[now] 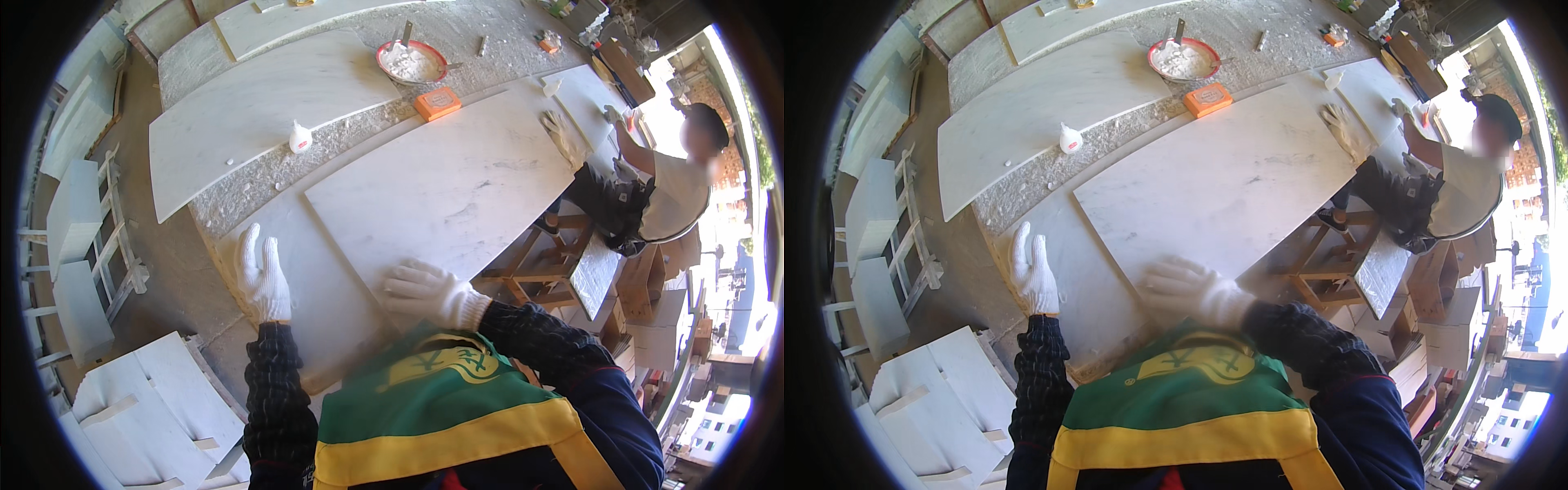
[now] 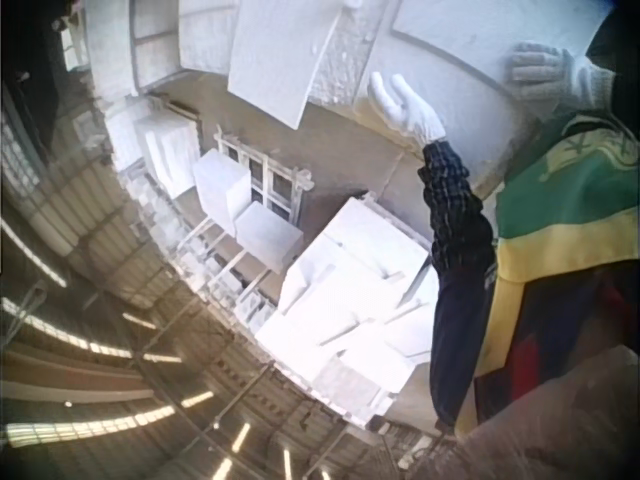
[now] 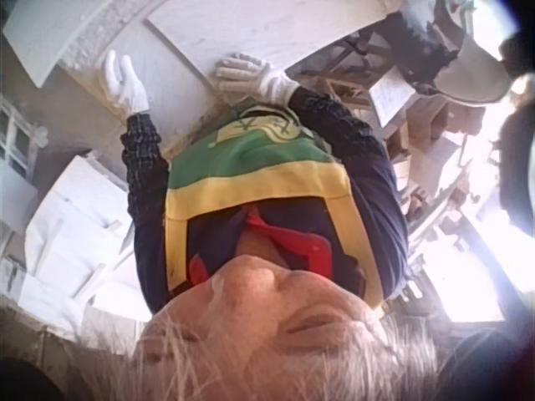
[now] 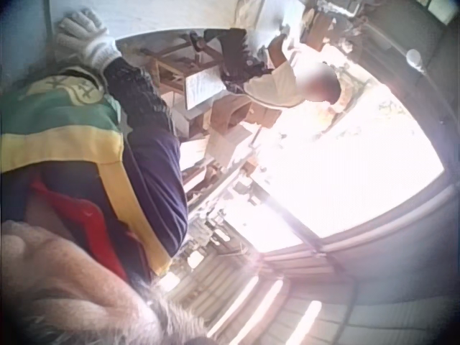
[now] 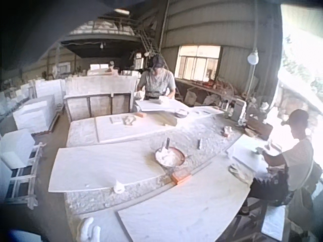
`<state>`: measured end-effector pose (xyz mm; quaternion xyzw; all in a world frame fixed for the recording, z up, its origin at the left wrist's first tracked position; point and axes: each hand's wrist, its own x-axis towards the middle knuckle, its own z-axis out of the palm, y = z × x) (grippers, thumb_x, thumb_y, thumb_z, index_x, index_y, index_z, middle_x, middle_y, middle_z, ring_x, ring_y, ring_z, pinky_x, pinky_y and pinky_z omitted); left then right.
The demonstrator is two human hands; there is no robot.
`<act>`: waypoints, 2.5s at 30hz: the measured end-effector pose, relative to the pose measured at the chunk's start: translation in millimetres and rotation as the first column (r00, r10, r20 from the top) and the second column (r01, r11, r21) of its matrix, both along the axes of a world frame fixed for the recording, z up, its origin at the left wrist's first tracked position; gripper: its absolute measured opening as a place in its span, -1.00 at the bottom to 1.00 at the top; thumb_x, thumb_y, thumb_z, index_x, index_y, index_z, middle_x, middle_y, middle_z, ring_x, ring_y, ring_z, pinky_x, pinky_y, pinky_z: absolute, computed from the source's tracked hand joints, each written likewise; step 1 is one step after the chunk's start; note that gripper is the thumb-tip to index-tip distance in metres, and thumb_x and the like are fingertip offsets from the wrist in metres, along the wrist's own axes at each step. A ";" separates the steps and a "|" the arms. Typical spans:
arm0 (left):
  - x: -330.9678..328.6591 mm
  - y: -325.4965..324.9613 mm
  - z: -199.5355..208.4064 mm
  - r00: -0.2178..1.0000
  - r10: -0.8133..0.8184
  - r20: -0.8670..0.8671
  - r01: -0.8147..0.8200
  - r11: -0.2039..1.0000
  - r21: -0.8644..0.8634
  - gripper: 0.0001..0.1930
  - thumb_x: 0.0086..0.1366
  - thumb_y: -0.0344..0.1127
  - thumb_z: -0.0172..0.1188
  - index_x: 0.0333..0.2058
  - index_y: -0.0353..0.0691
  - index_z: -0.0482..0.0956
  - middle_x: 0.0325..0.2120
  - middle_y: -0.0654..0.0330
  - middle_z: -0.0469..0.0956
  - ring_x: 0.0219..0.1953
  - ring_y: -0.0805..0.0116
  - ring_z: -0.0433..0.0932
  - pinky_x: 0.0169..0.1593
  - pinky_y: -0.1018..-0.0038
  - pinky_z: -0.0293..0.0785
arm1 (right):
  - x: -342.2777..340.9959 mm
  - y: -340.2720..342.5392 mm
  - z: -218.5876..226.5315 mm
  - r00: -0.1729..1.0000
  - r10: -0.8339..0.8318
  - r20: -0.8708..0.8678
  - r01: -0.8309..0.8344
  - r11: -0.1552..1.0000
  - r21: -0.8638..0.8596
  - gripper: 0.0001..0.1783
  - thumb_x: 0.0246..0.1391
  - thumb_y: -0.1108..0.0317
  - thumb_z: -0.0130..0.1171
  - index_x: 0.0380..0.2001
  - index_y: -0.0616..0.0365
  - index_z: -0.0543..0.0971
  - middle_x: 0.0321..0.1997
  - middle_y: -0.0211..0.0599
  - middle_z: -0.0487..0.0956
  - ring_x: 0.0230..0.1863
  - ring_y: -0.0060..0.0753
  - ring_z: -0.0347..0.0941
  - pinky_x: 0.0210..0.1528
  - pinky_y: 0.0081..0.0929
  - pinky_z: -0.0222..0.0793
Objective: The person scrapes a white stone slab with a metal scraper, then wipes it with a cloth. They lift the slab and place it on a stack of similar slabs, then retrieve another slab and repeat the scraping and wiping process.
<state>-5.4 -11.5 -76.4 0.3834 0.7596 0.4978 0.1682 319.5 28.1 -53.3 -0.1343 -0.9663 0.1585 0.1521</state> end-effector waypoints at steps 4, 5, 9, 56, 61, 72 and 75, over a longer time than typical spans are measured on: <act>-5.2 3.4 2.9 0.998 -0.032 -0.049 0.030 0.999 -0.045 -0.59 0.49 -0.29 0.22 0.23 -0.31 0.53 0.23 -0.03 0.52 0.24 0.17 0.50 0.33 0.27 0.39 | 78.7 1.4 -11.7 0.991 -0.123 0.046 0.125 0.991 -0.046 -0.63 0.06 0.26 0.31 -0.02 -0.04 0.63 0.25 -0.24 0.56 0.41 -0.05 0.37 0.51 0.06 0.21; -8.0 4.7 4.5 0.997 -0.060 0.042 0.061 0.998 -0.019 -0.59 0.48 -0.29 0.23 0.23 -0.31 0.53 0.23 -0.03 0.52 0.25 0.17 0.50 0.34 0.28 0.38 | 101.4 4.2 -14.7 0.966 -0.205 0.155 0.200 0.979 0.050 -0.67 0.08 0.27 0.29 -0.05 -0.07 0.65 0.19 -0.22 0.59 0.38 -0.02 0.41 0.49 0.08 0.24; -18.8 -1.6 20.2 0.990 -0.087 0.114 0.094 0.994 -0.059 -0.52 0.42 -0.23 0.31 0.25 -0.24 0.53 0.26 0.02 0.50 0.29 0.14 0.47 0.36 0.28 0.36 | 194.4 37.2 -35.6 0.730 -0.683 0.037 0.667 0.723 0.181 -0.38 0.01 0.46 0.28 0.22 -0.06 0.59 0.42 -0.13 0.47 0.46 0.11 0.31 0.49 0.04 0.22; 166.1 -102.3 0.1 0.789 -0.292 -0.541 0.128 0.939 -0.320 -0.61 0.36 -0.33 0.17 0.16 -0.07 0.63 0.11 0.11 0.60 0.29 -0.05 0.40 0.38 0.10 0.26 | 57.6 -43.9 -12.1 0.986 0.038 0.160 -0.047 0.998 0.052 -0.21 0.20 0.24 0.17 0.49 0.10 0.25 0.60 -0.11 0.20 0.64 -0.11 0.01 0.67 -0.06 -0.25; 165.2 -102.1 -4.0 0.782 -0.286 -0.554 0.149 0.948 -0.280 -0.59 0.34 -0.36 0.20 0.16 -0.06 0.62 0.09 0.13 0.61 0.28 -0.05 0.42 0.35 0.08 0.30 | 87.9 -31.5 -10.9 0.965 -0.115 0.234 0.094 0.991 0.099 -0.26 0.25 0.26 0.14 0.49 0.00 0.27 0.61 -0.20 0.20 0.65 -0.17 0.00 0.68 -0.09 -0.25; 162.9 -102.9 -5.6 0.745 -0.269 -0.610 0.162 0.961 -0.226 -0.60 0.31 -0.38 0.23 0.13 -0.09 0.65 0.05 0.14 0.63 0.22 -0.06 0.46 0.31 0.09 0.36 | 205.9 35.4 -37.0 0.714 -0.697 0.066 0.676 0.711 0.193 -0.20 0.01 0.35 0.29 0.39 0.04 0.40 0.53 -0.15 0.33 0.58 -0.03 0.13 0.61 -0.05 -0.02; 163.1 -103.5 -5.2 0.756 -0.268 -0.597 0.173 0.962 -0.212 -0.60 0.31 -0.38 0.22 0.13 -0.08 0.65 0.06 0.14 0.63 0.24 -0.06 0.46 0.32 0.09 0.35 | 220.0 41.0 -41.1 0.661 -0.741 0.119 0.712 0.670 0.210 -0.18 0.03 0.35 0.30 0.41 0.06 0.37 0.54 -0.10 0.30 0.60 0.00 0.08 0.61 -0.03 -0.03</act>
